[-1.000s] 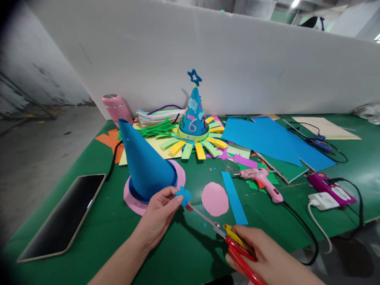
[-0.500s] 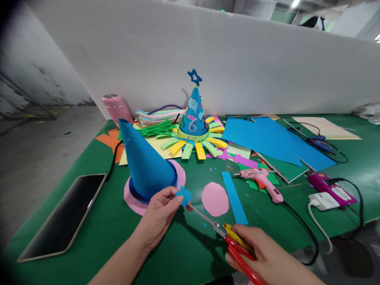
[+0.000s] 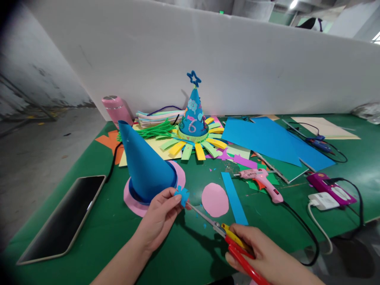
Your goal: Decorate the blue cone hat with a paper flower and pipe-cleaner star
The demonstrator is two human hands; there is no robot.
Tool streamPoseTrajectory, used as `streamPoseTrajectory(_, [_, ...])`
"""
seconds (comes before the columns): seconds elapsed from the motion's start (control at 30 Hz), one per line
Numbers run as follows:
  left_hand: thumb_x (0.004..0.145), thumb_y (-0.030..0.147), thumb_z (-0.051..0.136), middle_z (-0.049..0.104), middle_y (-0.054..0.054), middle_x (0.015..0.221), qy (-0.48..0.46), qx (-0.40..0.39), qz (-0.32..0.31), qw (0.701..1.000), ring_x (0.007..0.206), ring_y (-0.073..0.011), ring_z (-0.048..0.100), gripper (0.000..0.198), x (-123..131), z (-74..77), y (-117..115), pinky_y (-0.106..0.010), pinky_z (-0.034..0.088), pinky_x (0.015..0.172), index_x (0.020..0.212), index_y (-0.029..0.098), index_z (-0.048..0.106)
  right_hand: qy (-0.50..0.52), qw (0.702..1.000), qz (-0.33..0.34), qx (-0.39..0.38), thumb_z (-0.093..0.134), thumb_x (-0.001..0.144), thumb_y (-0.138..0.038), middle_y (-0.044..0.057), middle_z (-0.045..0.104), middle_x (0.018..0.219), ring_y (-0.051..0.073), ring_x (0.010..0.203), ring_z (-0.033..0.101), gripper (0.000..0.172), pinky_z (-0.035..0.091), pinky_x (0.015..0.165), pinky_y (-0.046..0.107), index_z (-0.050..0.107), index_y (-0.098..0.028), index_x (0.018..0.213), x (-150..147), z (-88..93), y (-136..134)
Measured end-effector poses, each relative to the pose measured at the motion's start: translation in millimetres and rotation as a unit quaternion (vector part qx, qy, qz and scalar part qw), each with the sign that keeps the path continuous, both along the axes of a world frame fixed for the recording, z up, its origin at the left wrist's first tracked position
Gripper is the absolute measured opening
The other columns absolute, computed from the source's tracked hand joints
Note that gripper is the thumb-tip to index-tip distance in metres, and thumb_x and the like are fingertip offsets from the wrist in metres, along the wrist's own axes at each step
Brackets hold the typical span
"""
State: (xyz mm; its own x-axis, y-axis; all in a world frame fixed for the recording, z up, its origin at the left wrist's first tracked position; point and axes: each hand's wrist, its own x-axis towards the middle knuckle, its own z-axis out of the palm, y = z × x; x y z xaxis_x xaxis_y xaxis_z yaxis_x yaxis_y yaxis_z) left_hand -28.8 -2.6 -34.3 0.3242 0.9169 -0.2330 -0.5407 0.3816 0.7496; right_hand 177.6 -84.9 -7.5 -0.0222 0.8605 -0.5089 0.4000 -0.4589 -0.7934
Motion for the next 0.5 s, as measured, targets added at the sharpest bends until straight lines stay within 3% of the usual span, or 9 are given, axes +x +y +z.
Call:
streamPoseTrajectory(0.13, [0.069,0.016,0.059,0.055,0.003,0.059,-0.001,-0.029,0.033,0.999,0.059,-0.0098,0.053,0.011,-0.5,-2.8,0.9,-0.025,0.041,0.065,0.060,0.015,0.054,0.118,0.990,-0.080,0.008,0.067,0.057,-0.044,-0.003,0.050,0.063,0.011,0.057,0.049,0.028,0.045,0.055,0.020,0.055,-0.019,0.062,-9.5,-0.2,7.3])
streamPoseTrajectory(0.27, [0.067,0.017,0.062,0.052,0.004,0.055,0.038,-0.037,0.031,0.998,0.055,-0.0083,0.050,0.013,1.3,-1.3,-1.1,-0.021,0.037,0.059,0.058,0.015,0.053,0.211,0.968,-0.096,0.094,0.067,0.061,-0.039,-0.003,0.048,0.065,0.010,0.056,0.048,0.025,0.043,0.052,0.020,0.051,-0.020,0.067,-30.2,-7.1,27.1])
streamPoseTrajectory(0.4, [0.068,0.018,0.061,0.052,0.003,0.056,0.085,0.008,0.027,0.996,0.056,-0.0088,0.048,0.013,2.6,-1.7,-3.6,-0.021,0.037,0.059,0.058,0.015,0.053,0.177,0.957,-0.113,0.199,0.066,0.065,-0.030,0.000,0.052,0.075,0.015,0.071,0.054,0.022,0.045,0.066,0.027,0.049,-0.021,0.074,-55.8,-15.2,45.5])
streamPoseTrajectory(0.5, [0.071,0.019,0.059,0.054,0.001,0.060,0.098,0.041,0.021,0.994,0.060,-0.0098,0.048,0.011,2.4,-3.4,-4.1,-0.023,0.037,0.062,0.062,0.015,0.055,0.175,0.951,-0.121,0.226,0.064,0.068,-0.028,0.000,0.054,0.078,0.016,0.071,0.055,0.019,0.047,0.065,0.028,0.048,-0.022,0.078,-71.4,-20.0,52.5])
